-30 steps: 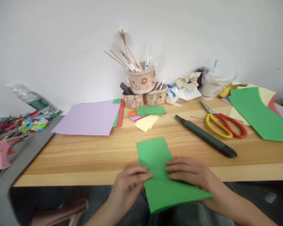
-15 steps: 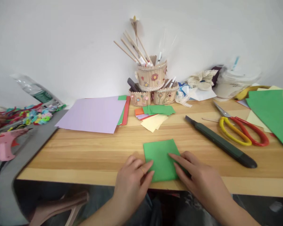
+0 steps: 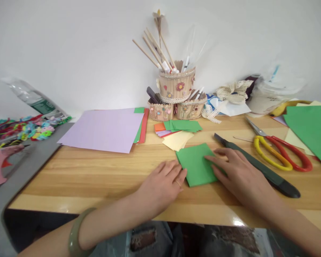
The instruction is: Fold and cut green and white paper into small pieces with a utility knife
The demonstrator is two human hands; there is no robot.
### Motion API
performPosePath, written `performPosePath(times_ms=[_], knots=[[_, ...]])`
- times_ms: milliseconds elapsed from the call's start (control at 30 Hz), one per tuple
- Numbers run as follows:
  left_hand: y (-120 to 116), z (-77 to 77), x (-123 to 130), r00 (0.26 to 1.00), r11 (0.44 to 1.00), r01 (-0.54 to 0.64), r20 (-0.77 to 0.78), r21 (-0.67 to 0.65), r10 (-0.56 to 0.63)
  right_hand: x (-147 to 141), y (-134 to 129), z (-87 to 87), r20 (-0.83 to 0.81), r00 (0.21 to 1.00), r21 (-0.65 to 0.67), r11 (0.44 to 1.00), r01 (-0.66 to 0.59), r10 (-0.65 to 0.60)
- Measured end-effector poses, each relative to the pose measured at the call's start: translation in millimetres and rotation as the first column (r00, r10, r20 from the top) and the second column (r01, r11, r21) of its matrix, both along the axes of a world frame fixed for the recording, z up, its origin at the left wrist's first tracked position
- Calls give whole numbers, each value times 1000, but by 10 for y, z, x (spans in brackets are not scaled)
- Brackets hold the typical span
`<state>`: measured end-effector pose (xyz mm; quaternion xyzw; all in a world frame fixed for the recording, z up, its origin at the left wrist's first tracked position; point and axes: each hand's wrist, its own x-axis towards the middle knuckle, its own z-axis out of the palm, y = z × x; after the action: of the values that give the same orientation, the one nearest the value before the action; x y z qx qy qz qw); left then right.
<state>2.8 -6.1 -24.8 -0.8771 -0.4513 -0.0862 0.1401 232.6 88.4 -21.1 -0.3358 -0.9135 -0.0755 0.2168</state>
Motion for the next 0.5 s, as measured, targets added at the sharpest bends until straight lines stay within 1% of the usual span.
performPosePath(times_ms=[33,67,133,167,200,300,400,500], knots=[[16,6,8,1000,1000,9,-12,18,-9,-28,-19,22,21,999,48,998,-29,28],[29,14,16,1000,999,24,-18,31,-24,-70,-41,42,46,996,69,994,-85,82],[50,27,28,998,997,66,-22,32,-66,-180,-84,66,82,972,35,974,-224,220],[60,29,29,996,996,85,-17,29,-85,-235,-98,67,89,959,7,962,-272,270],[70,26,27,995,995,97,-10,23,-97,-282,-108,60,91,952,-16,956,-293,293],[93,-4,2,994,994,111,12,-2,-110,-343,-115,12,79,954,-41,957,-287,290],[106,-41,-29,993,993,114,34,-32,-113,-303,-120,-25,76,946,-70,948,-311,316],[106,-62,-41,992,993,114,50,-13,-113,-256,-133,-30,89,937,-63,940,-334,339]])
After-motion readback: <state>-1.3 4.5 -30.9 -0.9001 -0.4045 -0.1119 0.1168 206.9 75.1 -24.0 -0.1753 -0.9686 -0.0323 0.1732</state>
